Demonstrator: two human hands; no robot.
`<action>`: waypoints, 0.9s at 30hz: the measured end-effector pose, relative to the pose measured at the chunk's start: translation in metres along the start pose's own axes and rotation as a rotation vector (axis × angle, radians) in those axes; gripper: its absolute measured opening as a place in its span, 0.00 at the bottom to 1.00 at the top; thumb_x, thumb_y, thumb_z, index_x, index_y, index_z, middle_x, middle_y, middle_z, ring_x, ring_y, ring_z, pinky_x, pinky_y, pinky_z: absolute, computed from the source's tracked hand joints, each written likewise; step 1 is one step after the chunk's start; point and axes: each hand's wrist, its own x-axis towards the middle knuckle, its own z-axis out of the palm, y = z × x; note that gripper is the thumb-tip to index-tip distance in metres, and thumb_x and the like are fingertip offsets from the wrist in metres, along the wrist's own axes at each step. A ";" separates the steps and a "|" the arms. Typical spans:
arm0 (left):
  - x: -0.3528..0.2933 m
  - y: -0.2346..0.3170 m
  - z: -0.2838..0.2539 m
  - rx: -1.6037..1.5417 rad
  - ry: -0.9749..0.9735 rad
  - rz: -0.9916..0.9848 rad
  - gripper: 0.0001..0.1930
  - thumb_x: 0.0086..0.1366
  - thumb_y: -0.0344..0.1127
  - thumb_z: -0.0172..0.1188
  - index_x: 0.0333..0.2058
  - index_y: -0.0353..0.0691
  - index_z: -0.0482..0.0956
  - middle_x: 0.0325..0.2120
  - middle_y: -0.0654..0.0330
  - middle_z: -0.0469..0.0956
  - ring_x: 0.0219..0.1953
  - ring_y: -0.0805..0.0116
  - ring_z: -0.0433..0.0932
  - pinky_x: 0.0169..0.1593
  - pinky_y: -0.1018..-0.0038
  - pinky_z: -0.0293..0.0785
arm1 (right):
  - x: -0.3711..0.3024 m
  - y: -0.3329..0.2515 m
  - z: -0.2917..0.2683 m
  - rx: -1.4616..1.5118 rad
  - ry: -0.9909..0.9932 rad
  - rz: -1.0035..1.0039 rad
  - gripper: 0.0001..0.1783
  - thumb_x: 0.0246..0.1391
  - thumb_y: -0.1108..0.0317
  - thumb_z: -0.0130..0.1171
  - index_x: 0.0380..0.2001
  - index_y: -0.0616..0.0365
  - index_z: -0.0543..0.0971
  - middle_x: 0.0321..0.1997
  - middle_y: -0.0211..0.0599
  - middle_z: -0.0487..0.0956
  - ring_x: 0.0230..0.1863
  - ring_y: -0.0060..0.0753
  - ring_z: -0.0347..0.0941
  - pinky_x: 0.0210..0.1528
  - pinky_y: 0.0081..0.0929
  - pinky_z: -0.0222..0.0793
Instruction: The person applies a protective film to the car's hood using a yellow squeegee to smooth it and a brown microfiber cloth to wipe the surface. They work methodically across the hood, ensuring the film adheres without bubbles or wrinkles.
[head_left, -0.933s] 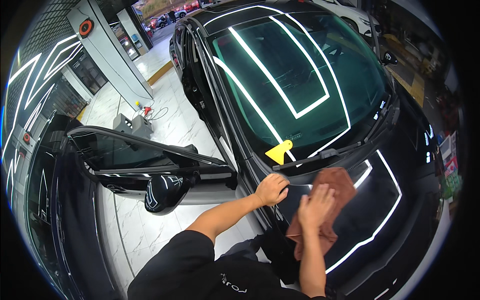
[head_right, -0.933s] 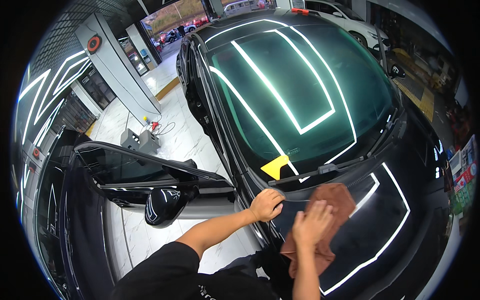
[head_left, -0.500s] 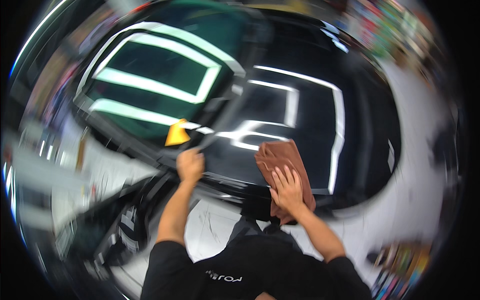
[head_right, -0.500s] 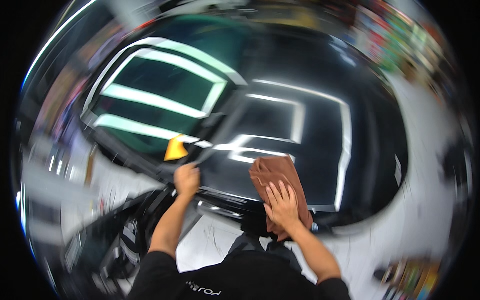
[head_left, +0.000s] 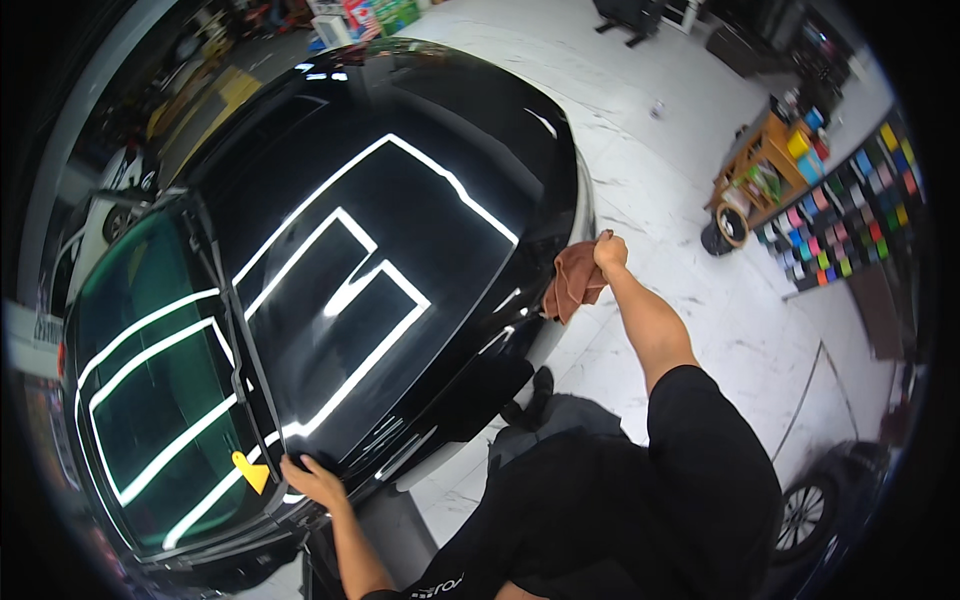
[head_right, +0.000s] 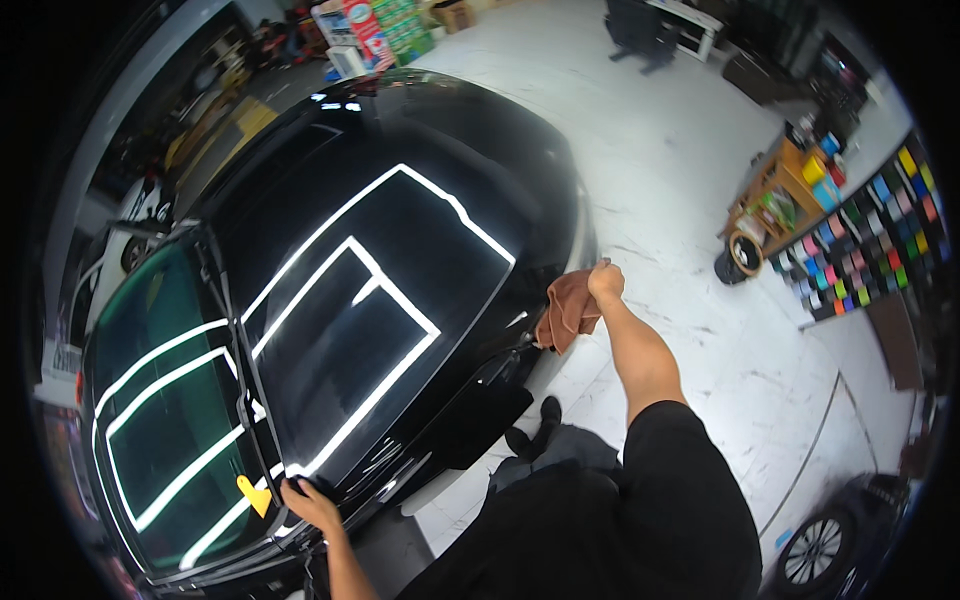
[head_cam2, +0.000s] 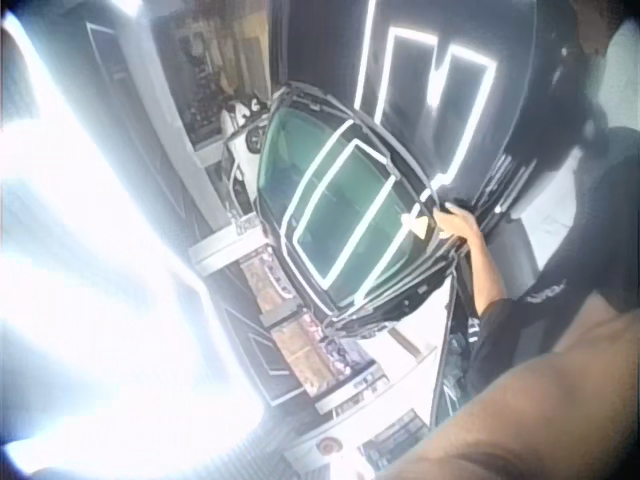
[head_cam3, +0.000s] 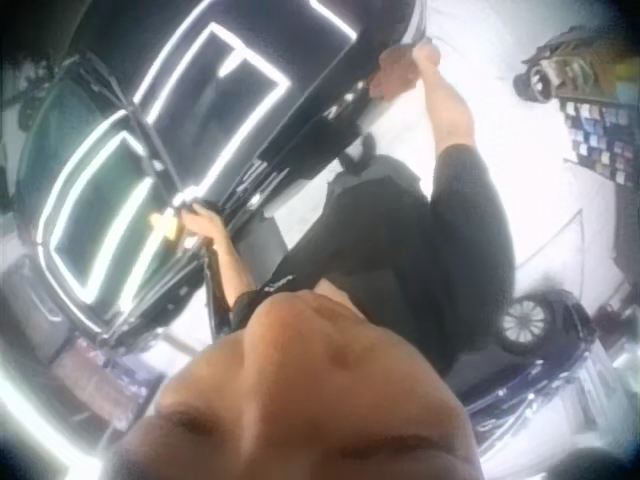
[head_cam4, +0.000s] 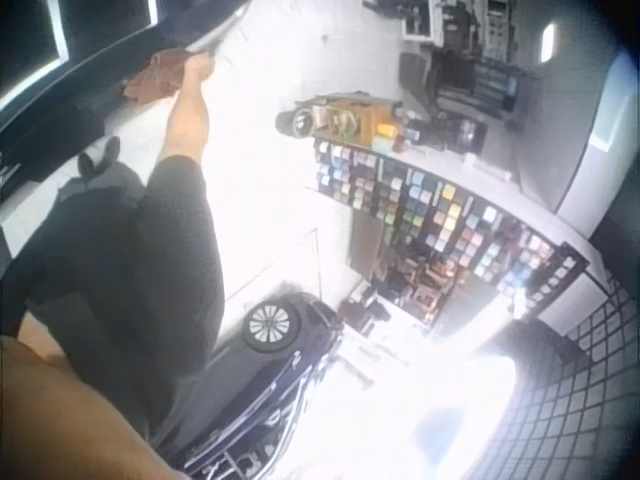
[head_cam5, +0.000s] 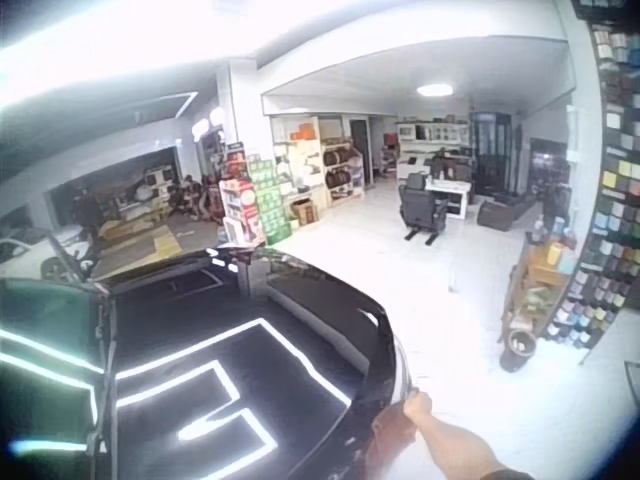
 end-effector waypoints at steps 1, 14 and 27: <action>-0.017 0.023 0.008 -0.021 0.040 0.085 0.32 0.84 0.48 0.54 0.71 0.24 0.70 0.72 0.35 0.69 0.74 0.36 0.66 0.79 0.48 0.57 | -0.005 0.018 -0.009 0.038 0.001 0.016 0.31 0.78 0.49 0.46 0.50 0.68 0.85 0.52 0.66 0.87 0.56 0.70 0.83 0.62 0.56 0.76; -0.198 0.415 0.082 -0.972 -1.306 -0.059 0.28 0.86 0.49 0.54 0.71 0.34 0.72 0.63 0.49 0.80 0.65 0.59 0.78 0.69 0.64 0.72 | -0.244 0.030 -0.095 0.828 -0.841 -0.065 0.25 0.82 0.53 0.52 0.58 0.68 0.82 0.56 0.41 0.84 0.54 0.31 0.80 0.62 0.30 0.73; -0.252 0.489 0.010 -0.348 -1.028 0.240 0.24 0.86 0.49 0.47 0.52 0.35 0.84 0.46 0.36 0.86 0.50 0.34 0.84 0.55 0.50 0.79 | -0.143 0.091 -0.126 0.379 -1.276 -0.748 0.48 0.59 0.69 0.73 0.80 0.60 0.64 0.54 0.44 0.83 0.54 0.44 0.83 0.57 0.38 0.81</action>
